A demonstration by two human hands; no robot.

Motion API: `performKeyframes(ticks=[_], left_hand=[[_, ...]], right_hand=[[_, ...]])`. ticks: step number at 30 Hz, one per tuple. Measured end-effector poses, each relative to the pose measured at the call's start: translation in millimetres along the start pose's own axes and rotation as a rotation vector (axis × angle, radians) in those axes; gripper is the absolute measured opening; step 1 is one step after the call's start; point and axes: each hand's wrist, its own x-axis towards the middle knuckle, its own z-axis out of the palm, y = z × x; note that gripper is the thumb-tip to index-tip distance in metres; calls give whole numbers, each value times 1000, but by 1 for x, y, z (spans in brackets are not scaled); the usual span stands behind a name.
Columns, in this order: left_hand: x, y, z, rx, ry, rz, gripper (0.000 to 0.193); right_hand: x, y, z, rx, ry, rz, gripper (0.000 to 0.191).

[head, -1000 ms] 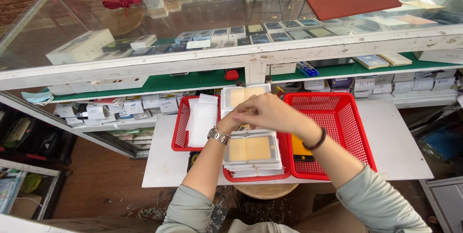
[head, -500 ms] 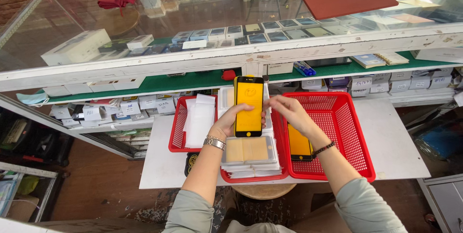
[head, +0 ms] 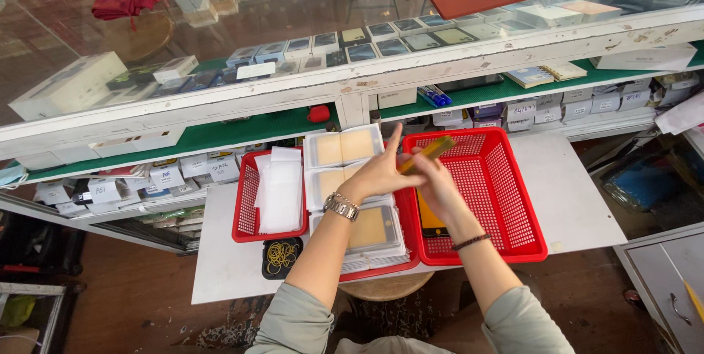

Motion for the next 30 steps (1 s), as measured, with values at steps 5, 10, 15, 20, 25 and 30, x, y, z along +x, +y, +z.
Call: performKeyframes(ticks=[5, 10, 15, 20, 25, 30], left_hand=[[-12, -43, -3, 276, 317, -137, 98], [-36, -71, 10, 399, 234, -318, 72], [-42, -77, 26, 514, 323, -267, 74], [-43, -76, 28, 559, 341, -266, 73], [-44, -75, 28, 564, 346, -275, 72], [-43, -78, 29, 558, 370, -254, 72]], right_hand=[[31, -12, -53, 225, 392, 90, 84], [66, -1, -67, 288, 487, 148, 93], [80, 7, -64, 282, 646, 217, 89], [90, -5, -72, 265, 658, 311, 80], [92, -14, -75, 382, 591, 317, 65], [78, -16, -69, 214, 554, 309, 62]])
